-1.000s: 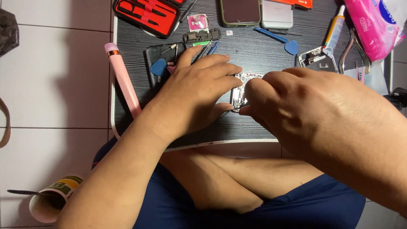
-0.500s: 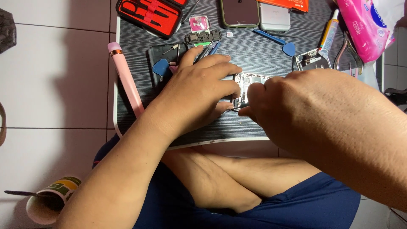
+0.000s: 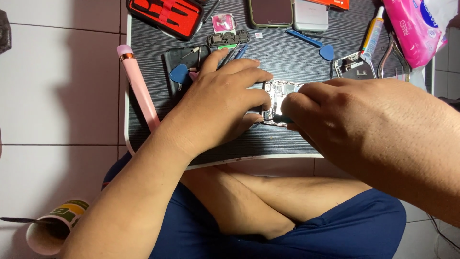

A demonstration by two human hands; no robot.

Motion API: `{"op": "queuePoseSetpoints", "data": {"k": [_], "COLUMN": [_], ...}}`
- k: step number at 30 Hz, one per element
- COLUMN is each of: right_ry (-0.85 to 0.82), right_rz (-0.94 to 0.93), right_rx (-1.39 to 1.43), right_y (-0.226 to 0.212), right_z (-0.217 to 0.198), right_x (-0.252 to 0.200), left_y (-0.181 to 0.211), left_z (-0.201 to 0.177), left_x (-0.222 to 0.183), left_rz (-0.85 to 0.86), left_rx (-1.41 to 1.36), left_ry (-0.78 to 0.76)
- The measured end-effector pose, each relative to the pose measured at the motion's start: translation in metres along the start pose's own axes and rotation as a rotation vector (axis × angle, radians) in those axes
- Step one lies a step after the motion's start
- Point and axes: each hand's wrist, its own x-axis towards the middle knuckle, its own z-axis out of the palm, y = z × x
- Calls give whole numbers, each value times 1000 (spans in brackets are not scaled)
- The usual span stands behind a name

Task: Disassembling and repairing a smartphone using a precision screwdriver and other tools on a small table.

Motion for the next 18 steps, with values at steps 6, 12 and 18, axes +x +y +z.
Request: {"op": "queuePoseSetpoints", "data": {"k": [6, 12, 18], "right_ry": [-65, 288, 428], "right_rz": [44, 99, 351], "right_rx": [-5, 115, 457], "right_y": [-2, 2, 6], "right_z": [-7, 12, 37], "right_x": [0, -13, -40], "left_y": [0, 0, 1], "left_z": [1, 3, 4], "left_x": [1, -1, -5], "left_rz": [-3, -10, 19], "left_rx": [20, 36, 44], "left_ry": [-7, -5, 56]}}
